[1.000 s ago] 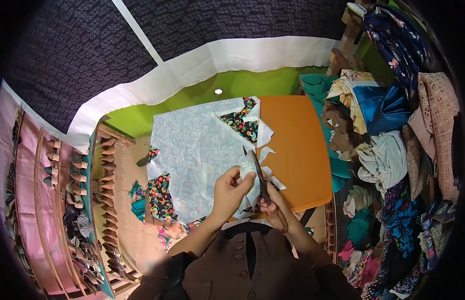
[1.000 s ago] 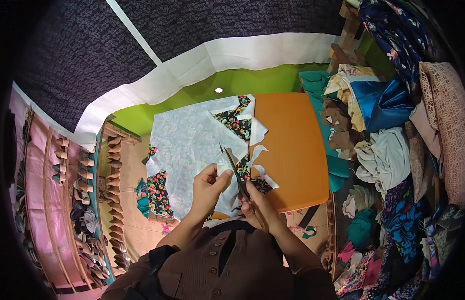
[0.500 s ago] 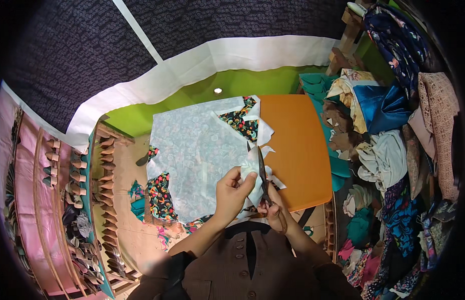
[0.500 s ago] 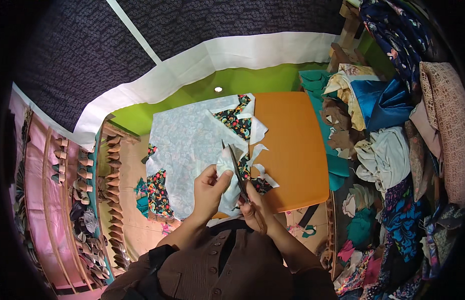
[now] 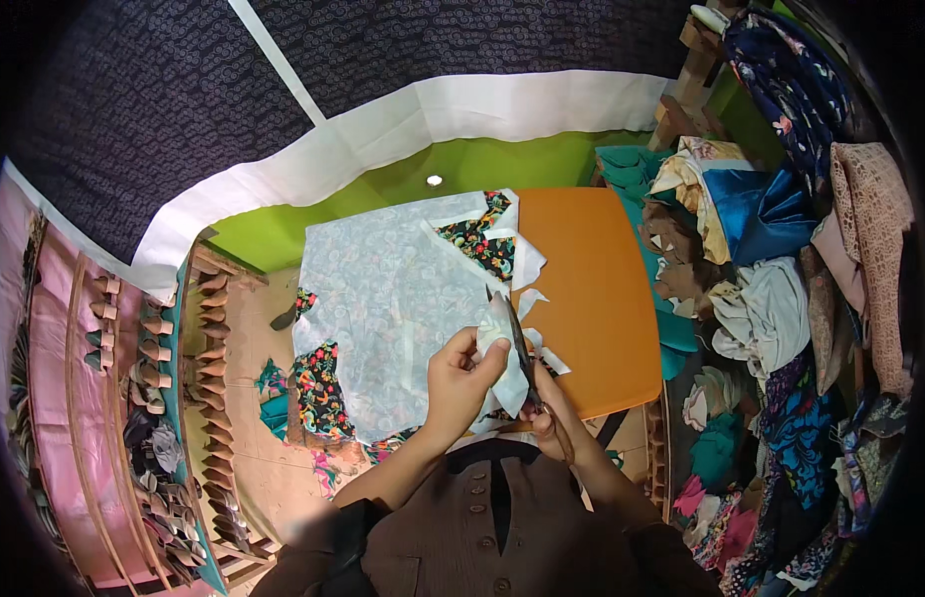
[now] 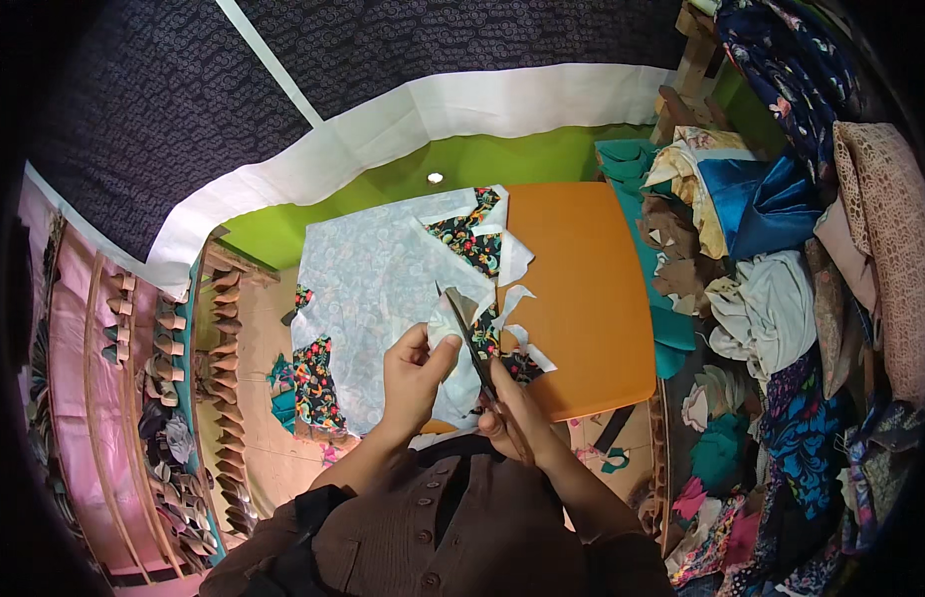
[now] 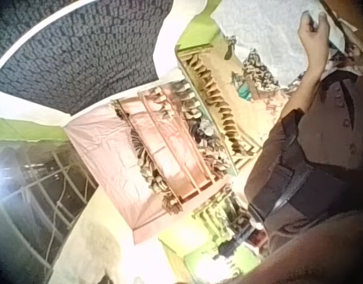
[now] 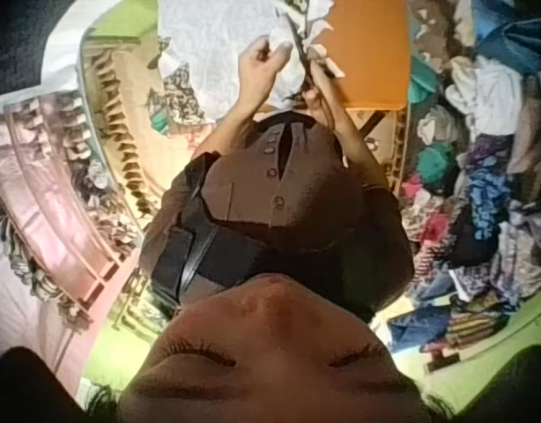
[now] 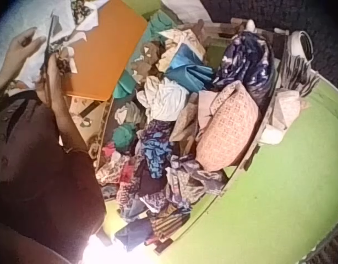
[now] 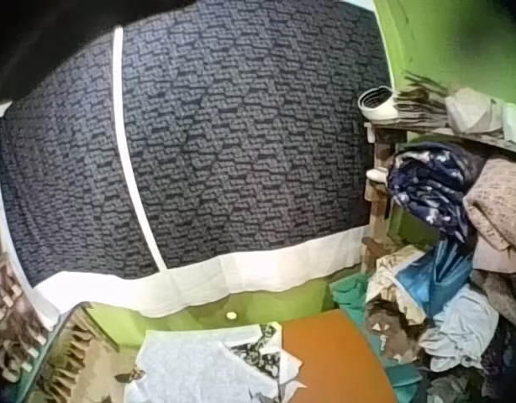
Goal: Cutting pattern pieces out of fabric using scissors.
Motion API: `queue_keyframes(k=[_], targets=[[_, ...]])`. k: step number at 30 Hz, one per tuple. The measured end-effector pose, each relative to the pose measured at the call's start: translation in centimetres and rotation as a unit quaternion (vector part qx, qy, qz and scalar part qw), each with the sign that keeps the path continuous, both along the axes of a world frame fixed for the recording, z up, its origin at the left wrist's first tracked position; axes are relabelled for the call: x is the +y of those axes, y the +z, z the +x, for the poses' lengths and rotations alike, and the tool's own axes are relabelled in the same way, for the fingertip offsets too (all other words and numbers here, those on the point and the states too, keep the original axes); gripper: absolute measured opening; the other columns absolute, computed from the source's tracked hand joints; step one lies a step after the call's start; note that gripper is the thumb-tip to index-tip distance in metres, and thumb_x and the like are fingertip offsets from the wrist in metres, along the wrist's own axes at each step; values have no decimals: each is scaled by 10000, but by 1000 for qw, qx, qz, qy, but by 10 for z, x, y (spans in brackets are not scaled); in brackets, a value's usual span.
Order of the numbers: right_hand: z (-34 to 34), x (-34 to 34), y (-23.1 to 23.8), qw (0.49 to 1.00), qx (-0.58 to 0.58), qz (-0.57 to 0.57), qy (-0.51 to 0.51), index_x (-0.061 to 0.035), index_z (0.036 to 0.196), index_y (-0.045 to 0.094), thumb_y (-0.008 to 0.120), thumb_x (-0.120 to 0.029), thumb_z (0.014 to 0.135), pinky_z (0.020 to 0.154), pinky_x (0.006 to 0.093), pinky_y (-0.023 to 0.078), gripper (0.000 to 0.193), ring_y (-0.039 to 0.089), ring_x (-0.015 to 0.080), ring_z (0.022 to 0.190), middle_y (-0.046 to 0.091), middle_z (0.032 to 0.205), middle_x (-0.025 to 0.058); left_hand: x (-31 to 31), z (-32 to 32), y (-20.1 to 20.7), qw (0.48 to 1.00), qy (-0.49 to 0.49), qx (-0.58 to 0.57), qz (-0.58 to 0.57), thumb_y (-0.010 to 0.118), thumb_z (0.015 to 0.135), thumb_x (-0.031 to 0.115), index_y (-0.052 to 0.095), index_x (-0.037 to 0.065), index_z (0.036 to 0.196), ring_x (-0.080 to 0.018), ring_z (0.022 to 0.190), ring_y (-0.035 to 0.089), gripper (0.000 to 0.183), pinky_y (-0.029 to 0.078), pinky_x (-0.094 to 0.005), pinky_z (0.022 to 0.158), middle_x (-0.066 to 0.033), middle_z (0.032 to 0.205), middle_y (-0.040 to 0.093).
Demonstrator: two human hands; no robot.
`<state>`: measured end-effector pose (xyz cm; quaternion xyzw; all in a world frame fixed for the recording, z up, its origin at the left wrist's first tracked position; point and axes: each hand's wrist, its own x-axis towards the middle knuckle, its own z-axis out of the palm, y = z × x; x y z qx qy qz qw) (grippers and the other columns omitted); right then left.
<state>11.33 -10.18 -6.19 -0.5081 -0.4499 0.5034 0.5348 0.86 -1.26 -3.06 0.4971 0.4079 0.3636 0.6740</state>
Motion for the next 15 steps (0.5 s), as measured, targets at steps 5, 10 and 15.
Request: queue_keyframes(k=[5,10,15], targets=[[-2,1,-2,1000,20,14,-7,32,1205,294,393,-740,638,549,232,357,963,399,101,639,465,768,51,-2,0,-1,1000,5,-9,0,562,800,83,556,-23,872,-8,575,441,127,350,-157,500,14,699,548],[0,-4,-12,1000,11,-15,4,37,1184,319,387,-727,662,541,233,358,928,411,101,631,470,743,42,-4,0,-2,1000,11,-23,-6,558,802,80,554,-24,889,-8,576,444,136,350,-155,500,13,706,549],[-4,0,-9,999,41,18,-18,42,1162,350,406,-706,677,570,231,378,893,435,109,670,493,766,42,-4,2,-4,999,24,-21,0,559,802,82,553,-22,885,-10,564,438,133,344,-157,488,17,697,543]])
